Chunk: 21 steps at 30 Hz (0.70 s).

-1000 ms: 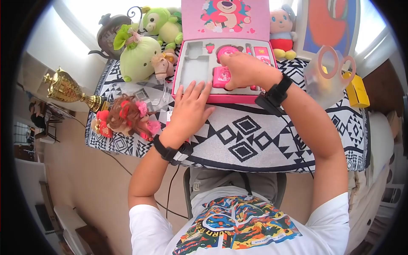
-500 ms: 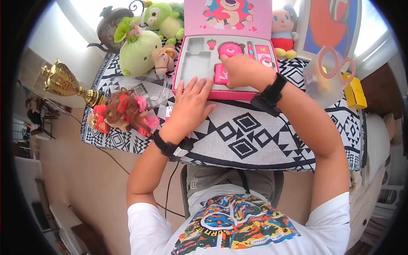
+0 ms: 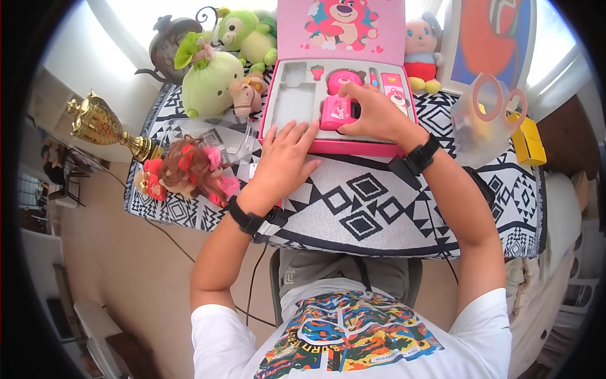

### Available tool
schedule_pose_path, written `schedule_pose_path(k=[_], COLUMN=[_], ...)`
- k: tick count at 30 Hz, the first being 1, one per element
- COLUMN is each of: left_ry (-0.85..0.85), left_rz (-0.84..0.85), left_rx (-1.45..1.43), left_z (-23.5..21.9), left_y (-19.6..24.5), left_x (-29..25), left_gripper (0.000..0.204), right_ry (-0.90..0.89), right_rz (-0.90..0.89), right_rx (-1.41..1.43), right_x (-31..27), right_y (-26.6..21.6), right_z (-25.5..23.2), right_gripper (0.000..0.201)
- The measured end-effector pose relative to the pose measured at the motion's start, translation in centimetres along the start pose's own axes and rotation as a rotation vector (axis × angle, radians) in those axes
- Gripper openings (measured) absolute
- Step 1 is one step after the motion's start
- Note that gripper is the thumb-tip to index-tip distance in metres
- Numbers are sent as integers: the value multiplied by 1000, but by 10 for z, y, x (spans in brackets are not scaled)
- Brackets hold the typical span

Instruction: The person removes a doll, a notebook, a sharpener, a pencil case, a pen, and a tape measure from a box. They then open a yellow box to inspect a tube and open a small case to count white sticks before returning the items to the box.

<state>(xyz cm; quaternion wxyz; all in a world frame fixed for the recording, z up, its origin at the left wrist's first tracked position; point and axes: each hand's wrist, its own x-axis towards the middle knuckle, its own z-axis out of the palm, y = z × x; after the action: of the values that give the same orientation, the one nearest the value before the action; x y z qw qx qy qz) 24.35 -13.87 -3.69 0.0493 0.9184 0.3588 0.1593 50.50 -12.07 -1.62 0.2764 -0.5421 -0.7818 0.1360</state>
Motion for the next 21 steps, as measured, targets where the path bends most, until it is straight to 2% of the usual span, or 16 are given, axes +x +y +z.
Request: schedule_pose_path(k=[5,10,12,13,15,16,19,21], left_ry=[-31,-83,125,123,261,260,-16,-56], left_rz=[4,33,-104,-104,-37,-34,39,41], left_rx=[-47,-83,-388,-385,-316,-321,-426,-439], left_z=[-2,-5,-13,-22,-40,-40,-39,-23], left_y=[-5,-9,-5,-2,10,14,22,25], left_x=[6,7,9,8,0,-6,-29,-43], left_gripper=[74,79,86,86,97,97,103,102], right_ry=[55,171,147,115,35,82,15,6], right_rz=[-55,-261,-249,-258,-245,-324,-367,-341], right_rx=[13,-170,-176,-138,-96,-94,-122,-116], right_x=[1,21,19,11,-15,-28,-61,-74], right_y=[-7,-23,-41,-50,-72,-75,-86,-86], right_z=[-3,-32,-45,-46,-40,-25,7,24], right_gripper=[62,53,52,51,51,50,51,51])
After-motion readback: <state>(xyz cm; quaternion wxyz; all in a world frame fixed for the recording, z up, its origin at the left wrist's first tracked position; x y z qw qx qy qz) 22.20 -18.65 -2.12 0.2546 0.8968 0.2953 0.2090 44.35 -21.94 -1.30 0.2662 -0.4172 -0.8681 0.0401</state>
